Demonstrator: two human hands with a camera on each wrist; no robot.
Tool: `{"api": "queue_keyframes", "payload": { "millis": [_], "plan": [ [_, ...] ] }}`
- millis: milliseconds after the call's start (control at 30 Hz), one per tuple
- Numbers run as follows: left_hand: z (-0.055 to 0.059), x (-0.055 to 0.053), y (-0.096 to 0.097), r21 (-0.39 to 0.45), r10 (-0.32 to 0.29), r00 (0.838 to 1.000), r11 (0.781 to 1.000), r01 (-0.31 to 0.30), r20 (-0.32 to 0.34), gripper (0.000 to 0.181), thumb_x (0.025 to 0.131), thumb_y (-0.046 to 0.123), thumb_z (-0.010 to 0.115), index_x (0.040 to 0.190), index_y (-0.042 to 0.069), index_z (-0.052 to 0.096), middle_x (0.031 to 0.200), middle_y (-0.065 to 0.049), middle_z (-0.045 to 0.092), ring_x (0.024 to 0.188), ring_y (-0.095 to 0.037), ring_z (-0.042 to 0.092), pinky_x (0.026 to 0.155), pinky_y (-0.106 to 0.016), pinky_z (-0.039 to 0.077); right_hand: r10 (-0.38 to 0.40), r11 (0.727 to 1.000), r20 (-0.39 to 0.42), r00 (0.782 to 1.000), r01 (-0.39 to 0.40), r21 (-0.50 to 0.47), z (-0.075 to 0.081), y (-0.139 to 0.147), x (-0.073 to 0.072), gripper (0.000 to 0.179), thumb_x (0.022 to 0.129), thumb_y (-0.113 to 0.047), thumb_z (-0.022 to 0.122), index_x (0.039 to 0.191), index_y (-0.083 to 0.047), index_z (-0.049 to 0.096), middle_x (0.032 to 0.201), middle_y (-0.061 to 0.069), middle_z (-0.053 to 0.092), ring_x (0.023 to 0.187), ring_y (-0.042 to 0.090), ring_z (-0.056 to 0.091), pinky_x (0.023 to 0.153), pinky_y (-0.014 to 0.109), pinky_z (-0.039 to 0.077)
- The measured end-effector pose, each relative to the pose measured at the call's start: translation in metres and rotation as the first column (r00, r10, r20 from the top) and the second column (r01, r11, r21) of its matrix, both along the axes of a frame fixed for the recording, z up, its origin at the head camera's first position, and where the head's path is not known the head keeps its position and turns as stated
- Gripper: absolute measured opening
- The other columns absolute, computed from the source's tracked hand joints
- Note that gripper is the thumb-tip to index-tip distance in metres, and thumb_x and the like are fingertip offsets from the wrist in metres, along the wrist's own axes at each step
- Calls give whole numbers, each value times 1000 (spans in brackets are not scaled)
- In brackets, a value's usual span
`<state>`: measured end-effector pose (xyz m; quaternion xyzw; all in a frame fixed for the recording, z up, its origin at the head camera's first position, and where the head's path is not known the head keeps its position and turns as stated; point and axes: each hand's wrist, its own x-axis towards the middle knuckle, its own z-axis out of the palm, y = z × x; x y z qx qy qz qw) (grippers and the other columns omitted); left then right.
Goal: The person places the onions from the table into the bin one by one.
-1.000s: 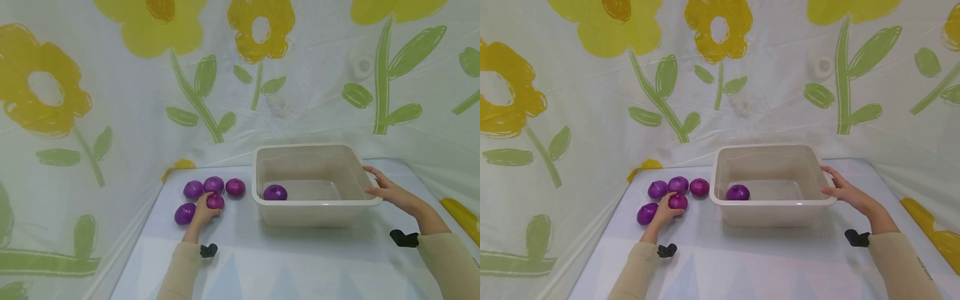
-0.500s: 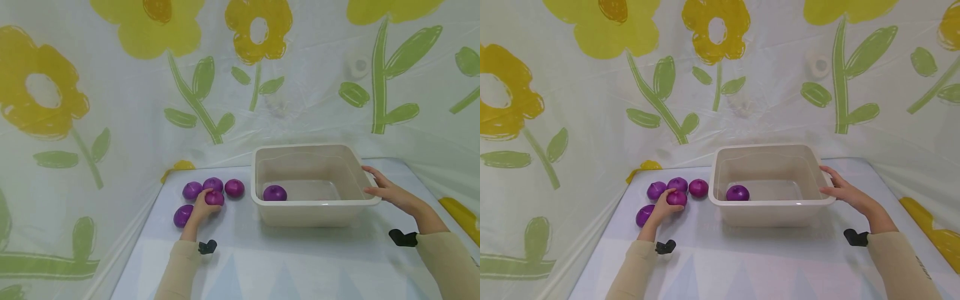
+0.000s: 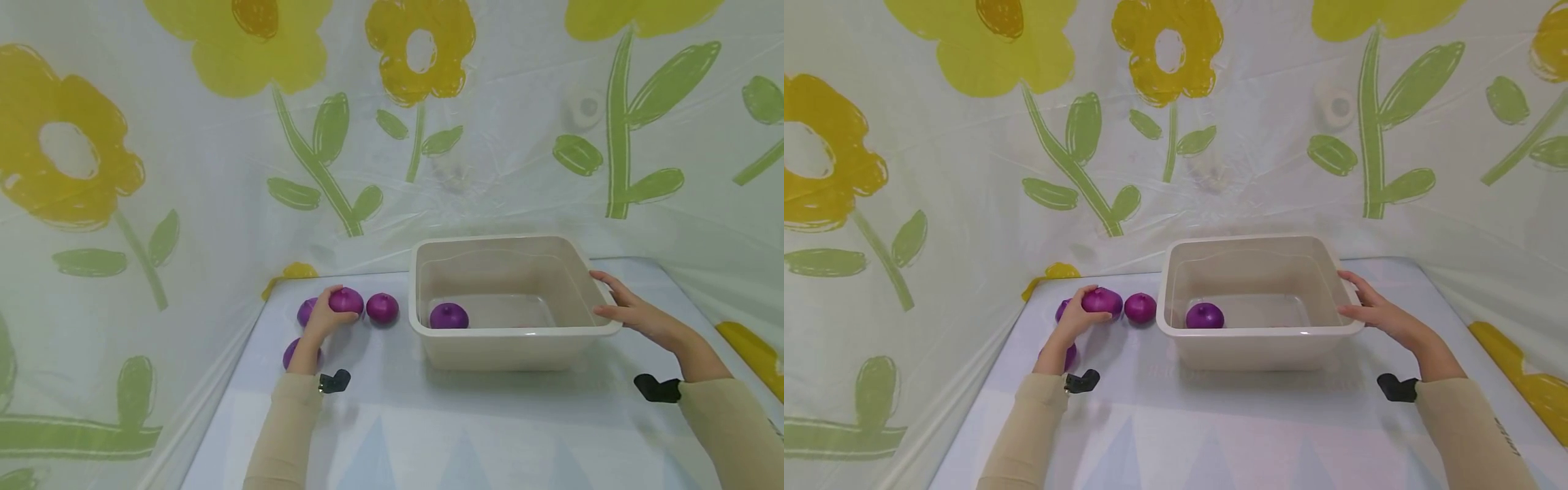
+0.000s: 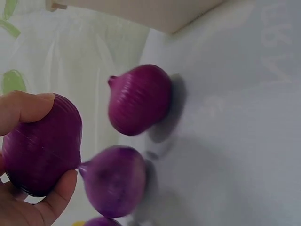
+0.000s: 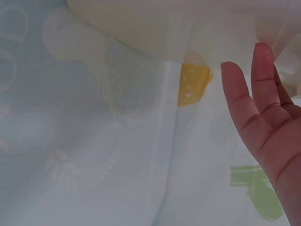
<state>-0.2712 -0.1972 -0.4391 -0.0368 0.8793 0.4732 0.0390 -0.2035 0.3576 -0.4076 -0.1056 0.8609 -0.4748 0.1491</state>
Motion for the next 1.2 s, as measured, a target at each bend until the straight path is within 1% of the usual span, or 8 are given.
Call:
{"api": "queue_keyframes", "payload": {
  "millis": [167, 300, 367, 600, 767, 833, 1033, 1200],
  "plan": [
    [18, -6, 5, 38, -14, 999, 999, 16, -39, 77, 73, 12, 74, 138, 12, 32, 142, -19, 31, 129, -38, 32, 104, -54, 29, -5, 1000, 8, 1000, 5, 6, 0, 0, 0, 72, 94, -31, 44, 146, -32, -6, 147, 28, 0, 125, 51, 10, 82, 74, 27],
    [33, -9, 12, 61, -17, 999, 998, 20, -44, 76, 74, 12, 73, 138, 14, 32, 140, -19, 34, 128, -36, 34, 103, -52, 31, -9, 1000, 9, 1000, 9, 10, -1, 1, 0, 72, 94, -31, 44, 146, -31, -6, 147, 28, -1, 126, 52, 9, 82, 74, 26],
    [41, -11, 15, 58, -24, 999, 998, 26, -48, 75, 74, 13, 73, 138, 15, 32, 140, -18, 35, 127, -36, 36, 103, -52, 31, -8, 1000, 7, 1000, 8, 10, -1, 1, 0, 72, 94, -31, 44, 146, -31, -6, 147, 28, -1, 126, 52, 9, 83, 74, 26],
    [71, -20, 28, 36, -79, 994, 996, 83, -81, 76, 76, 19, 72, 140, 17, 31, 140, -16, 36, 124, -34, 39, 103, -49, 33, -3, 1000, -4, 1000, 3, 7, 0, 0, 1, 72, 94, -30, 44, 146, -30, -6, 147, 28, 0, 125, 50, 11, 83, 72, 28],
    [90, -25, 40, 26, -97, 992, 995, 99, -87, 76, 76, 23, 72, 140, 18, 31, 140, -14, 36, 124, -33, 40, 101, -47, 36, -4, 1000, -3, 1000, 4, 7, 1, -1, 1, 72, 94, -30, 44, 146, -30, -6, 146, 29, 1, 125, 50, 12, 83, 72, 29],
    [95, -27, 46, 31, -106, 990, 994, 109, -89, 75, 76, 23, 72, 139, 19, 32, 140, -14, 37, 123, -33, 41, 100, -47, 37, -4, 1000, -5, 1000, 4, 5, 1, -1, 1, 72, 94, -30, 44, 146, -29, -6, 146, 29, 1, 124, 50, 13, 83, 72, 29],
    [105, -29, 68, 102, -130, 986, 985, 140, -101, 76, 75, 20, 74, 139, 21, 33, 138, -12, 38, 122, -31, 42, 99, -46, 39, -8, 1000, -6, 1000, 8, 8, 2, -2, 2, 72, 94, -30, 44, 146, -30, -6, 147, 28, 0, 125, 50, 11, 83, 73, 28],
    [109, -31, 89, 95, -159, 978, 980, 173, -137, 74, 75, 17, 74, 138, 18, 35, 137, -12, 41, 120, -31, 44, 98, -44, 40, -4, 1000, -10, 1000, 4, 6, 2, -2, 2, 72, 94, -30, 43, 146, -29, -6, 146, 28, 2, 124, 49, 13, 83, 72, 29]
  ]
}}
